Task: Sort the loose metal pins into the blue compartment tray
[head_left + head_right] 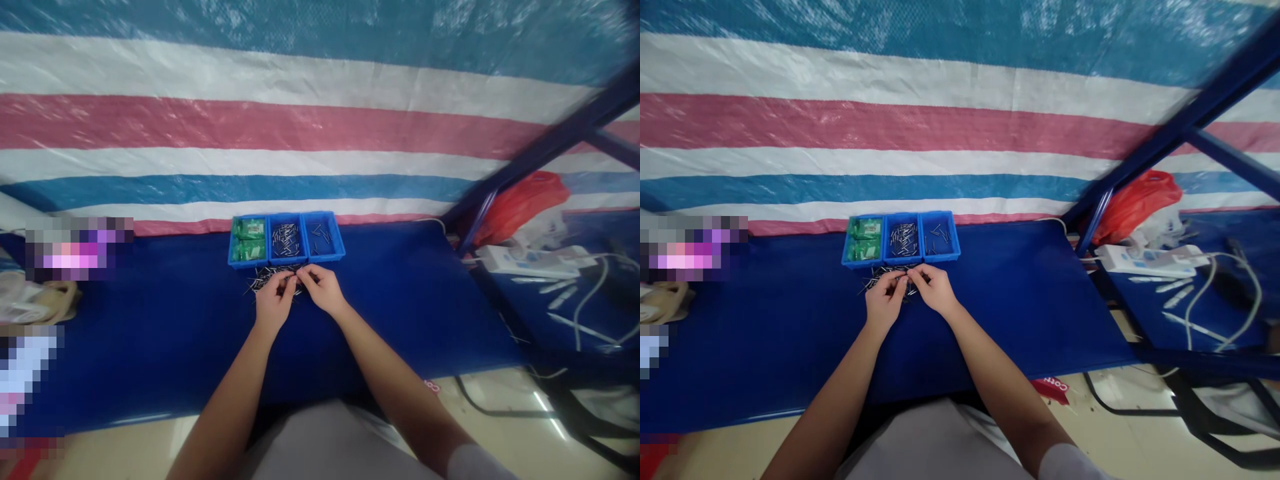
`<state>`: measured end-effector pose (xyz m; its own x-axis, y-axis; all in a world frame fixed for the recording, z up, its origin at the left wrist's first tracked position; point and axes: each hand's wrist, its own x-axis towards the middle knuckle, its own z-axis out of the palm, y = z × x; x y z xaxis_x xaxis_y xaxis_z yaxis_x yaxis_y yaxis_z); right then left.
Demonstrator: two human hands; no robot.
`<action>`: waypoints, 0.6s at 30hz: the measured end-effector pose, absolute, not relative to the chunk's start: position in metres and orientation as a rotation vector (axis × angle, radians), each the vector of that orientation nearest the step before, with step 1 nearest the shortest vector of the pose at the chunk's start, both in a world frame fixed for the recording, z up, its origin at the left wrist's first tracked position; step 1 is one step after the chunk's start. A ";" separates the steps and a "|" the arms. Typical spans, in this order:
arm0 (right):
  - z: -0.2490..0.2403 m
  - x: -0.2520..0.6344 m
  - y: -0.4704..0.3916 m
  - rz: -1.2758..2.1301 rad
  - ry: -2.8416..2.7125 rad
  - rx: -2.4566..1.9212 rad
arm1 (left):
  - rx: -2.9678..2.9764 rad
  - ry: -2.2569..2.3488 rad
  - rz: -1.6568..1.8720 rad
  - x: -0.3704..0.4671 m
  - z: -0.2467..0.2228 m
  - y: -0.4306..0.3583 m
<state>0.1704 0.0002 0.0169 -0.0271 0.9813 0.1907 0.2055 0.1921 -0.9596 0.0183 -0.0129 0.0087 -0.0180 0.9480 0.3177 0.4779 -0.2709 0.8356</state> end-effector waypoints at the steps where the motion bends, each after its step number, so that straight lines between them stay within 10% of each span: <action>1: 0.017 0.170 0.000 0.961 -1.450 -1.211 | 1.774 1.482 1.247 0.018 0.009 -0.013; 18: 0.020 0.168 -0.001 0.890 -1.552 -1.090 | 1.754 1.534 1.216 0.015 0.007 -0.012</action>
<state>0.1684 -0.0012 0.0203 -0.0943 0.9462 0.3096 0.2106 0.3229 -0.9227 0.0152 -0.0116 0.0071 -0.0380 0.9560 0.2910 0.5015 -0.2337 0.8330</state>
